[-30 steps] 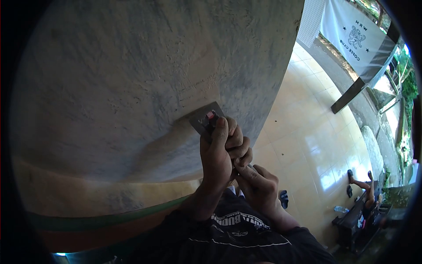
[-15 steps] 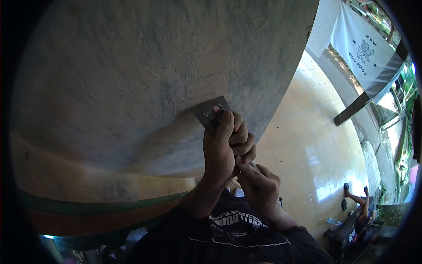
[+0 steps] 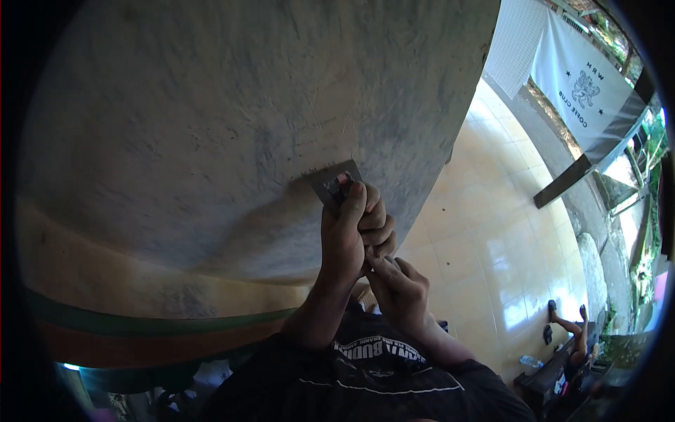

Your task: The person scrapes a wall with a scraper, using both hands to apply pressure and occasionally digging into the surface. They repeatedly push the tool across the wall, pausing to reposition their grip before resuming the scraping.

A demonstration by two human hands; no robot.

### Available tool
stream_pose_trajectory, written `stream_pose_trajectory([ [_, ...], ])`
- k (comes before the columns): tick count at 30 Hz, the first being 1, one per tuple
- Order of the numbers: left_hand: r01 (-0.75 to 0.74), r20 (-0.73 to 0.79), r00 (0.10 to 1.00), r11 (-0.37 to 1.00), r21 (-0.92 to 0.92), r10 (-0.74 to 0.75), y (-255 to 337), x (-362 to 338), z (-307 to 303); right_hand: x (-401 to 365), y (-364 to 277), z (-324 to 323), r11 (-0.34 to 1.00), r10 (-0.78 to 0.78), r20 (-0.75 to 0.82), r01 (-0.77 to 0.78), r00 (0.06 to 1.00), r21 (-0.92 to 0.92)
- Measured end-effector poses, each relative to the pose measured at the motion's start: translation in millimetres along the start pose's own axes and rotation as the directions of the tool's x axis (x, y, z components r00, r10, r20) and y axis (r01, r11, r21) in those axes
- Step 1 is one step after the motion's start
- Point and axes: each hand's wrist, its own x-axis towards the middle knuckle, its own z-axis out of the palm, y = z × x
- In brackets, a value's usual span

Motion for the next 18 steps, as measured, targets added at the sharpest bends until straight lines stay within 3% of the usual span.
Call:
stream_pose_trajectory([
  [8,-0.044,0.056,0.998,0.997,0.069,0.040,14,6,13,12,-15,-4,1.000,0.011,0.011,-0.012,1.000,0.022],
  [11,-0.006,0.022,1.000,0.998,0.058,0.004,16,3,10,11,-16,3,0.999,-0.017,-0.058,0.019,0.998,0.041],
  [18,-0.001,0.011,1.000,0.998,0.062,0.000,25,5,19,13,-20,-2,0.999,-0.026,-0.036,0.027,0.999,0.022],
])
